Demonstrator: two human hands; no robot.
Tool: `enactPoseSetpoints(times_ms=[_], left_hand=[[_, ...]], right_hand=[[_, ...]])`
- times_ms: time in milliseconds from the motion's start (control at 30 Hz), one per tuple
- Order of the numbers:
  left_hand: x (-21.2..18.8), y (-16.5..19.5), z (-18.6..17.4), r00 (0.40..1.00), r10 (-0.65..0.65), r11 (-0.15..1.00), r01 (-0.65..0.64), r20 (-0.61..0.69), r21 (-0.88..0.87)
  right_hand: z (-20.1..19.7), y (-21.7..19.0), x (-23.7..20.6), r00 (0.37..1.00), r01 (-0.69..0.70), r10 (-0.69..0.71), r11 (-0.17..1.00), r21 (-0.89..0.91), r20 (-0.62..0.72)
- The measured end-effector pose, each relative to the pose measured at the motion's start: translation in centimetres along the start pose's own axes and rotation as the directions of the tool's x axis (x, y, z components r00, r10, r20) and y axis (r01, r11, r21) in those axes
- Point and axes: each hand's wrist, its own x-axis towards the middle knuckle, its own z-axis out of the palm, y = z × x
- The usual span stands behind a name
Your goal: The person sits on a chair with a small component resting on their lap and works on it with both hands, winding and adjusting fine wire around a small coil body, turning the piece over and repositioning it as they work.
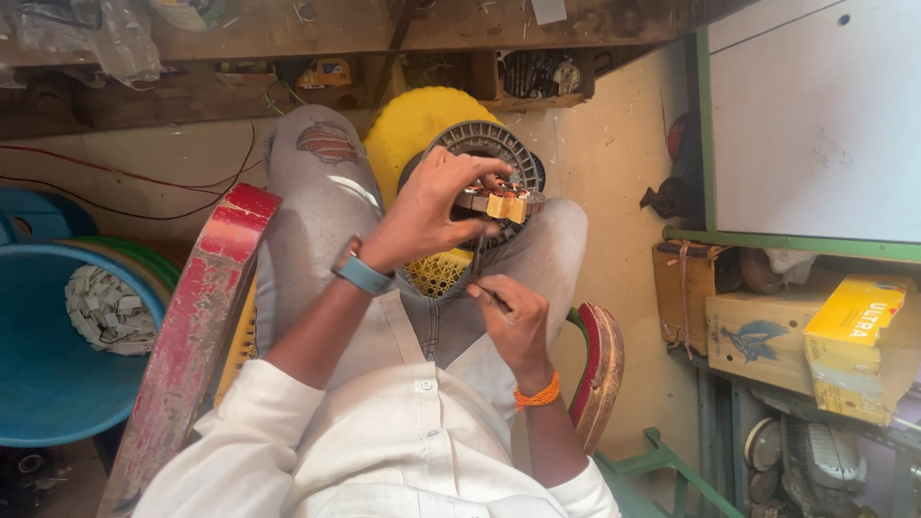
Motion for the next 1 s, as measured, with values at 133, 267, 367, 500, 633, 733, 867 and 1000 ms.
enactPoseSetpoints(times_ms=[133,267,367,500,633,733,867,1000], left_hand=[[-0.7,-0.5,1.8,0.993,-0.035,0.99,0.05,-0.114,0.135],[-1.1,-1.1,2.4,0.989,0.022,0.989,0.0,-0.147,0.149],[-1.4,-1.0,2.5,0.989,0.017,0.984,0.01,-0.149,0.18],[-1.7,-0.8,2.5,0.988,0.01,0.982,0.02,-0.157,0.189],[-2.0,-0.7,2.1,0.982,0.05,0.982,-0.015,-0.185,0.187],[-1.9,-0.6,1.9,0.985,0.0,0.987,0.028,-0.175,0.158],[-1.8,-0.3,1.8,0.983,-0.048,0.985,0.076,-0.175,0.154],[-1.7,-0.3,1.7,0.978,-0.048,0.986,0.078,-0.204,0.144]], right_hand=[[-2.7,0.0,0.7,0.998,0.033,-0.036,0.997,-0.067,-0.058],[-6.2,-1.3,3.0,0.986,0.0,-0.022,0.991,-0.136,-0.162],[-7.9,-3.0,5.1,0.98,0.047,-0.087,0.975,-0.219,-0.177],[-8.1,-5.2,7.8,0.96,0.219,-0.251,0.947,-0.234,-0.12],[-7.0,-5.6,10.9,0.942,0.323,-0.334,0.924,-0.203,-0.021],[-6.1,-4.7,13.5,0.919,0.391,-0.375,0.904,-0.172,0.121],[-5.5,-3.5,15.8,0.869,0.435,-0.374,0.889,-0.141,0.324],[-5.8,-3.4,16.3,0.878,0.41,-0.352,0.902,-0.133,0.324]])
